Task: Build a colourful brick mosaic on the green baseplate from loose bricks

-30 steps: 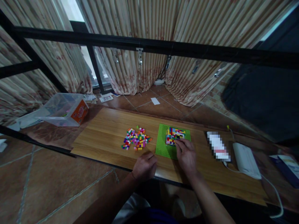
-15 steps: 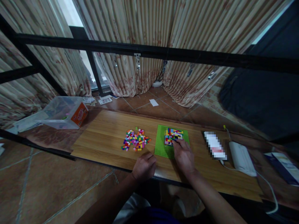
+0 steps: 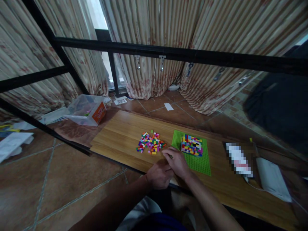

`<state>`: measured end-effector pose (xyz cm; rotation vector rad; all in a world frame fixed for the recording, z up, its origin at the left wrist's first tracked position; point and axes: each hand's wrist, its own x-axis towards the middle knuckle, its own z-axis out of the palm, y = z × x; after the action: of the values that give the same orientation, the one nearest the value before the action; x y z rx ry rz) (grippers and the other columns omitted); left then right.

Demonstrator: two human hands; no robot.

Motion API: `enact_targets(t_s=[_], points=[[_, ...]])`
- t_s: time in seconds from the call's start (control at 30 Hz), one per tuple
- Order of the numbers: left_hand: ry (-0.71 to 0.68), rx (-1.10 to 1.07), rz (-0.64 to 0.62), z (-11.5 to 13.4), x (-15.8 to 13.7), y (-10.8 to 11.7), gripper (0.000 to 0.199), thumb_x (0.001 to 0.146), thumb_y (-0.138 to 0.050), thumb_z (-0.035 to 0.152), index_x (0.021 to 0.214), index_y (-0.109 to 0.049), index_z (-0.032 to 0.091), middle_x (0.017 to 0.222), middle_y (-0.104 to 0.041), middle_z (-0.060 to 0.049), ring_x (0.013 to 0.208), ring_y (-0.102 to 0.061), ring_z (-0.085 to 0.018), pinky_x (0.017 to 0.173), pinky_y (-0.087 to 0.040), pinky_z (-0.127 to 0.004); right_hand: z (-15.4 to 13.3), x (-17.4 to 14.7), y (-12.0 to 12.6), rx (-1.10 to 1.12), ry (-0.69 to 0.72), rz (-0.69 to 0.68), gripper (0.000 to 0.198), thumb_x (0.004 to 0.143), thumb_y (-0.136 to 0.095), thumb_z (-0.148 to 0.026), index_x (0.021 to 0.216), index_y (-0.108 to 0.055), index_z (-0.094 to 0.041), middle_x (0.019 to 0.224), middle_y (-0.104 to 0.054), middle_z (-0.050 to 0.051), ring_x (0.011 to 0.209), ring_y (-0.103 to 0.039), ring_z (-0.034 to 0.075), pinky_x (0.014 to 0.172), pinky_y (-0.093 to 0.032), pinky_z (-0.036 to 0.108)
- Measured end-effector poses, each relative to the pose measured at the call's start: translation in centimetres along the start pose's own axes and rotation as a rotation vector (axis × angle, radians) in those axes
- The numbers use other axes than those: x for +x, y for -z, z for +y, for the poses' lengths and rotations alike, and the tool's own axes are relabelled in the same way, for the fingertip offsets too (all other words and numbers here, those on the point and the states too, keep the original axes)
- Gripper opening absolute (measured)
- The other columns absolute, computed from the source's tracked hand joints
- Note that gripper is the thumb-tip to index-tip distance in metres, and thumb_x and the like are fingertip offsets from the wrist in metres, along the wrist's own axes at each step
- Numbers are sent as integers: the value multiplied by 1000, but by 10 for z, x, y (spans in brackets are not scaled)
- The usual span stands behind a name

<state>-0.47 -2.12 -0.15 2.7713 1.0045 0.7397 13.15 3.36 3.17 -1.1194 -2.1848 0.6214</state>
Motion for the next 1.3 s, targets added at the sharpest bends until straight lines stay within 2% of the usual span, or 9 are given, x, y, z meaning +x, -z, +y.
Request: enact_targets(t_s=[0.13,0.3,0.6,0.7,0.83,1.0,1.1,1.17,1.3], points=[[29,-1,-40,0,0,-4,9,79,-46,16,76,-54,17,78,-61,-4,67,-53,-16,62,-43,-29,3,17,-8,19,-31,-77,20,88,-53,-19,100,-67,-25,91,-64,2,86,-60,16,78,-46,29],[126,-44,-4,0,2,-1,8,78,-48,15,73,-54,18,79,-60,-4,68,-53,-16,63,-44,-30,3,30,-8,-176,-39,-181,20,83,-60,-21,102,-65,-24,90,-61,1,82,-58,16,75,-43,28],[139,-69,24,1,3,0,9,77,-49,13,74,-56,18,80,-62,-4,71,-56,-16,66,-45,-29,0,31,-4,-235,-28,-209,4,83,-61,-26,85,-64,-23,89,-60,1,85,-57,16,75,-41,27],[126,-74,20,1,2,-1,8,76,-50,13,76,-57,18,81,-62,-4,72,-56,-17,66,-45,-29,0,28,3,-225,-43,-230,6,82,-63,-26,87,-65,-22,90,-58,1,86,-56,16,76,-42,27],[130,-80,39,0,2,-1,8,75,-50,13,74,-57,18,80,-61,-4,71,-55,-17,64,-44,-29,1,25,6,-214,-32,-252,20,81,-65,-28,100,-65,-24,94,-57,1,89,-56,15,78,-42,27],[134,-103,85,0,4,2,10,75,-49,11,73,-56,17,77,-61,-5,70,-55,-17,64,-44,-29,0,27,2,-199,-22,-252,10,84,-63,-30,89,-67,-22,92,-57,2,85,-56,14,77,-43,27],[145,-145,110,-1,4,2,13,76,-47,9,75,-57,18,78,-61,-5,71,-55,-18,63,-44,-29,-1,28,3,-166,-24,-187,9,83,-63,-28,88,-65,-21,92,-58,2,86,-57,15,77,-44,27],[195,-189,136,-2,4,3,15,78,-44,8,74,-55,18,77,-61,-5,70,-56,-17,62,-44,-28,-2,25,5,-114,-59,-76,9,83,-62,-27,89,-65,-20,90,-60,3,85,-57,16,77,-44,28],[446,-353,218,-3,5,7,19,84,-37,11,77,-53,19,72,-58,-3,67,-56,-16,62,-44,-27,-5,4,13,111,-237,220,14,82,-61,-30,91,-63,-20,84,-64,2,74,-58,14,70,-46,27]])
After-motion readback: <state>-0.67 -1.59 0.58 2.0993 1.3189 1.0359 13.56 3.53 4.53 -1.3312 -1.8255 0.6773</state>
